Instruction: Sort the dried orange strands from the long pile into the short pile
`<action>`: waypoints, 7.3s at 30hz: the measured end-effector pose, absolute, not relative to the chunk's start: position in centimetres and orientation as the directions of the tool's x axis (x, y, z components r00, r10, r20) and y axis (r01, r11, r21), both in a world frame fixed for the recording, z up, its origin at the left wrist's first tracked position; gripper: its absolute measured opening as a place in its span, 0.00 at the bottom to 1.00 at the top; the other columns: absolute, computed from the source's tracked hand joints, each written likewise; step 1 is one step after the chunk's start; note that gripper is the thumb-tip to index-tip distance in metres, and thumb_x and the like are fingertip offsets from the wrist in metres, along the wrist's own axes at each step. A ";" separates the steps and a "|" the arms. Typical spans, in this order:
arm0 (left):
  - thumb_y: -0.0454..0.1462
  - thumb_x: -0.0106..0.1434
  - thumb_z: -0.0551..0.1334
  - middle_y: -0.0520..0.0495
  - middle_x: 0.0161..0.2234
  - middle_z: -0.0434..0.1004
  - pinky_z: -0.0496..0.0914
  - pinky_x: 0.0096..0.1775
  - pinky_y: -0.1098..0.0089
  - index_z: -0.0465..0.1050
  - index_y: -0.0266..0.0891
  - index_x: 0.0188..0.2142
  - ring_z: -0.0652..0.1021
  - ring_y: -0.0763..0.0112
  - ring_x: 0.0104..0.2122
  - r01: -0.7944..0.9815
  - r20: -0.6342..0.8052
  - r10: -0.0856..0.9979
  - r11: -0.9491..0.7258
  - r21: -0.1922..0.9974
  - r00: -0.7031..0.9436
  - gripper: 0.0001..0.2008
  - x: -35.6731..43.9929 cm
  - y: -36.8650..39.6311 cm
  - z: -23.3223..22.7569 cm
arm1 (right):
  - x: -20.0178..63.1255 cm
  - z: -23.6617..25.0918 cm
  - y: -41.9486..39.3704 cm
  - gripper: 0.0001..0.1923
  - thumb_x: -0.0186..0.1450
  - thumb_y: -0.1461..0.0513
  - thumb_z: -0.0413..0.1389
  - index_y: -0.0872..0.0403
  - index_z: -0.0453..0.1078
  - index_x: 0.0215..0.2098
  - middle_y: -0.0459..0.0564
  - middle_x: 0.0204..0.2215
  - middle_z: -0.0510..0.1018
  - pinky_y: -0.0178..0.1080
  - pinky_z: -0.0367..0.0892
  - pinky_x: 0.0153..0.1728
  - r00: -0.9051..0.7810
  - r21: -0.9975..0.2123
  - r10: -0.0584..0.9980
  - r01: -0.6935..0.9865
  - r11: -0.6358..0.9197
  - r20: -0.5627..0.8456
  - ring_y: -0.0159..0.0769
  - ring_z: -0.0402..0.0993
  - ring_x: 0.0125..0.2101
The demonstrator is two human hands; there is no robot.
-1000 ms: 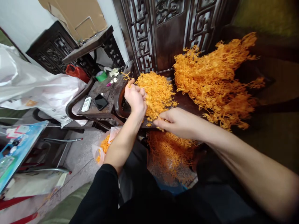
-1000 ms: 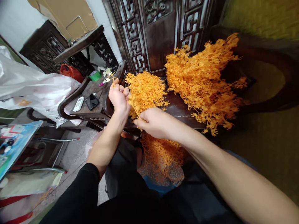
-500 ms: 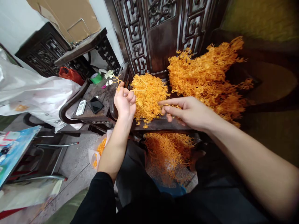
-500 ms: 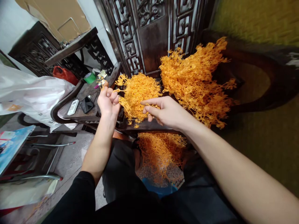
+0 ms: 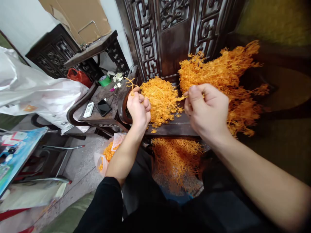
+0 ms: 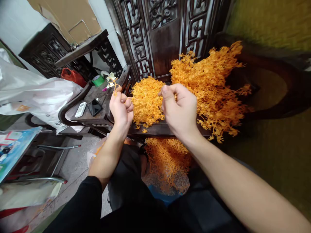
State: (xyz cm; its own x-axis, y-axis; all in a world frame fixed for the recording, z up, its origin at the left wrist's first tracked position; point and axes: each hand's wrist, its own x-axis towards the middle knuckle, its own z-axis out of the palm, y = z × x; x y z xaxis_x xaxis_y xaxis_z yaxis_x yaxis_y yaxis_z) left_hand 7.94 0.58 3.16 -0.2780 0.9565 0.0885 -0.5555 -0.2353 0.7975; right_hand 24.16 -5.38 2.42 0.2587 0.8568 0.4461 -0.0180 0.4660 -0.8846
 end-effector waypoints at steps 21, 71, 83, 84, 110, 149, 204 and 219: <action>0.38 0.72 0.60 0.62 0.21 0.50 0.44 0.17 0.79 0.71 0.40 0.41 0.51 0.86 0.13 -0.589 0.134 0.980 -0.196 0.784 -0.148 0.04 7.9 -1.6 3.1 | 25.2 1.9 -6.9 0.28 0.62 0.37 0.61 0.54 0.76 0.30 0.47 0.24 0.74 0.38 0.55 0.28 -0.184 -0.821 0.959 0.498 0.279 0.215 0.32 0.64 0.24; 0.37 0.74 0.58 0.62 0.20 0.49 0.44 0.18 0.77 0.70 0.41 0.39 0.51 0.85 0.12 -0.537 0.138 0.940 -0.294 0.791 -0.312 0.05 7.2 -0.7 3.0 | 22.1 2.8 -8.4 0.17 0.74 0.60 0.50 0.54 0.64 0.26 0.50 0.25 0.74 0.39 0.53 0.32 -0.442 -0.575 0.843 0.620 0.534 0.306 0.34 0.65 0.26; 0.35 0.78 0.47 0.60 0.17 0.49 0.43 0.14 0.77 0.71 0.39 0.37 0.49 0.82 0.11 -0.771 0.056 0.998 -0.032 0.636 0.005 0.17 5.3 -0.7 5.3 | 25.4 1.9 -8.0 0.19 0.65 0.47 0.63 0.55 0.70 0.38 0.50 0.29 0.81 0.33 0.59 0.17 -0.414 -0.998 0.909 -0.018 -0.056 -0.044 0.27 0.67 0.17; 0.35 0.78 0.47 0.60 0.17 0.50 0.44 0.14 0.77 0.71 0.39 0.36 0.49 0.82 0.11 -0.773 0.050 0.998 -0.014 0.634 0.023 0.17 5.3 -0.9 5.3 | 25.1 1.8 -8.0 0.20 0.65 0.47 0.63 0.55 0.70 0.39 0.47 0.26 0.79 0.32 0.58 0.16 -0.418 -0.996 0.908 -0.058 -0.070 -0.040 0.27 0.66 0.17; 0.34 0.77 0.51 0.62 0.17 0.46 0.43 0.15 0.77 0.70 0.40 0.39 0.49 0.83 0.11 -0.703 0.063 0.961 -0.241 0.669 -0.269 0.12 3.5 -0.7 5.4 | 20.6 1.0 -8.1 0.24 0.72 0.50 0.51 0.51 0.54 0.22 0.40 0.15 0.59 0.35 0.47 0.22 -0.395 -0.969 0.909 0.139 0.202 0.133 0.26 0.53 0.18; 0.40 0.69 0.62 0.48 0.28 0.81 0.66 0.31 0.71 0.82 0.39 0.36 0.74 0.73 0.25 0.508 0.440 0.784 -0.620 0.598 0.438 0.10 4.7 -5.2 3.3 | 24.4 1.7 -6.8 0.13 0.68 0.52 0.59 0.53 0.75 0.33 0.46 0.22 0.75 0.38 0.63 0.29 -0.051 -0.934 0.961 0.228 0.276 0.272 0.34 0.70 0.23; 0.42 0.75 0.55 0.57 0.20 0.57 0.46 0.12 0.79 0.66 0.38 0.27 0.55 0.85 0.12 -0.682 -0.011 0.983 0.134 0.719 0.182 0.18 3.2 -3.1 3.4 | 25.1 0.0 -5.4 0.24 0.64 0.43 0.63 0.54 0.72 0.24 0.40 0.14 0.61 0.35 0.43 0.18 -0.444 -0.987 0.886 0.140 -0.075 -0.130 0.24 0.50 0.15; 0.44 0.65 0.68 0.57 0.24 0.63 0.45 0.15 0.81 0.69 0.37 0.31 0.53 0.89 0.14 -0.447 -0.001 0.978 0.097 0.889 0.209 0.14 2.8 -3.6 3.3 | 22.2 0.0 -5.0 0.19 0.65 0.47 0.62 0.53 0.69 0.30 0.37 0.14 0.62 0.33 0.46 0.19 -0.167 -0.993 0.980 0.036 0.116 0.108 0.25 0.53 0.15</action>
State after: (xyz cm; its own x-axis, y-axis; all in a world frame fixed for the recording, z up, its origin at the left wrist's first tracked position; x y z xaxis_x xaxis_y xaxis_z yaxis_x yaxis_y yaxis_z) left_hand 2.79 -3.56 3.29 0.2094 0.9778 -0.0011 -0.4468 0.0967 0.8894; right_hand 22.20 -5.05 0.00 -0.1668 0.9800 0.1085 0.0357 0.1160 -0.9926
